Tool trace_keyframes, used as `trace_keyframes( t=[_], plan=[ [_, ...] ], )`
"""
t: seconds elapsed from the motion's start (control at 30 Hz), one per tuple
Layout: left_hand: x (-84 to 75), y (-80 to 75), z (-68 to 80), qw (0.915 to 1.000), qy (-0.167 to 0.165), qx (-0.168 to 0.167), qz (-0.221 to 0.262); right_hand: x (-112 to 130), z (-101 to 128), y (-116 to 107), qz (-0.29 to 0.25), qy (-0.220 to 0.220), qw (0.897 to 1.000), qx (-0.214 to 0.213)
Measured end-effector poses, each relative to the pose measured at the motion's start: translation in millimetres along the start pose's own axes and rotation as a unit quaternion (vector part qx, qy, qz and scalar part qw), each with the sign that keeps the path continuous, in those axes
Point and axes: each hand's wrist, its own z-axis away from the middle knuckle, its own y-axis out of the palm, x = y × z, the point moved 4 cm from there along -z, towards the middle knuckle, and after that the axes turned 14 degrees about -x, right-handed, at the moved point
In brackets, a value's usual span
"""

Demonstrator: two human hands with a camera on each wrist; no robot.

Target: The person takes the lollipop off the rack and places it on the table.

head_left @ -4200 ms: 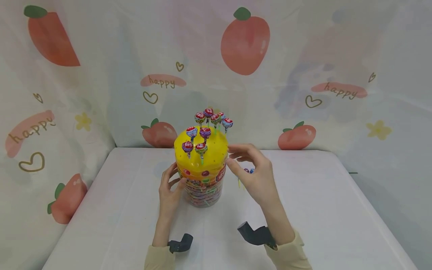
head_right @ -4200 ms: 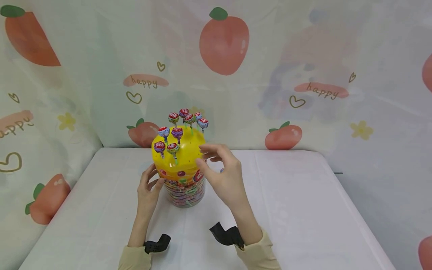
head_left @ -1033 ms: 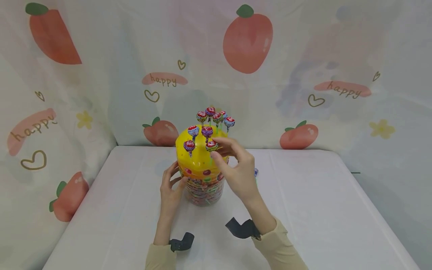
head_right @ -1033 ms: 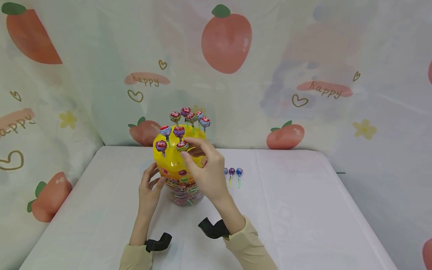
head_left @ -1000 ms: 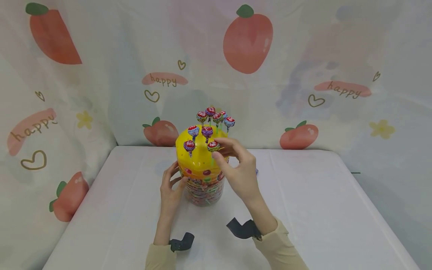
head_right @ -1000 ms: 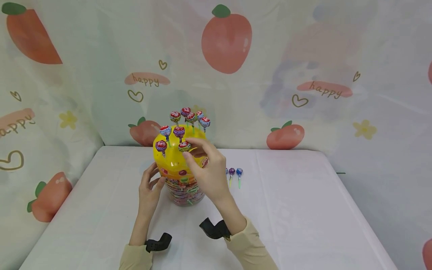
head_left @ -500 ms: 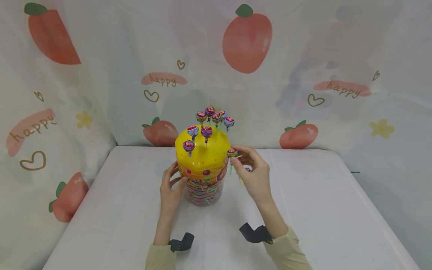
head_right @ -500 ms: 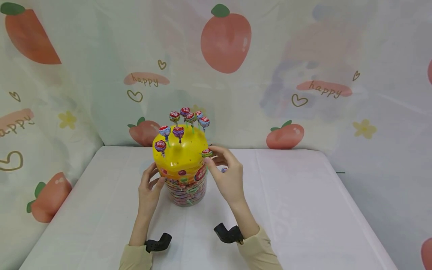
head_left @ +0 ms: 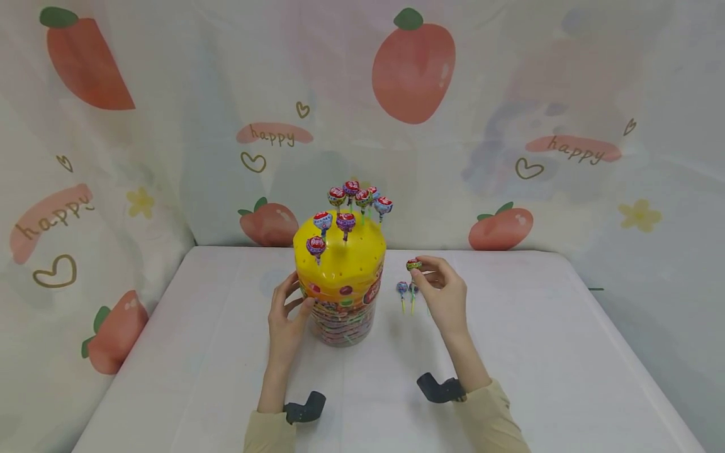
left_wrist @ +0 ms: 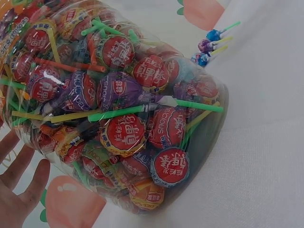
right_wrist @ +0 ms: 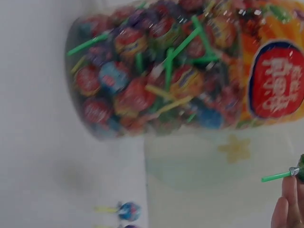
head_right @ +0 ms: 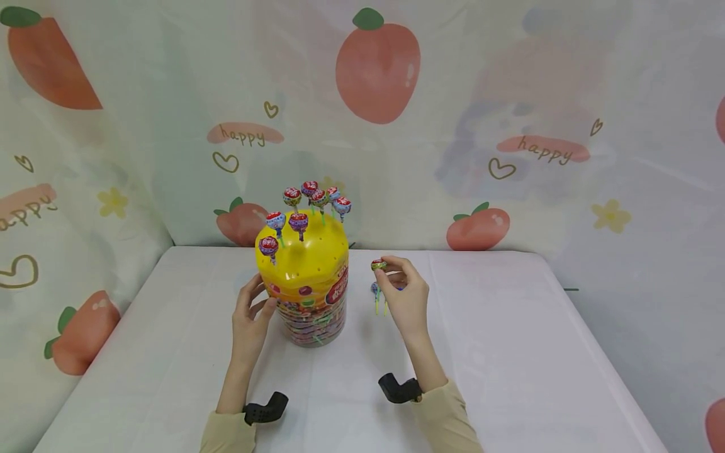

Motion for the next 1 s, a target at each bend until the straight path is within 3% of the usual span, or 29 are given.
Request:
trace_keyframes(
  t=[0.47, 1.0],
  plan=[
    [-1.6, 0.0, 0.4, 0.9999, -0.012, -0.001, 0.005, -59, -16, -11, 0.09, 0.086, 0.992, -0.015],
    [-0.9, 1.1, 0.1, 0.9998, -0.003, 0.001, 0.02, -104, -28, -20, 0.189, 0.113, 0.975, -0.016]
  ],
)
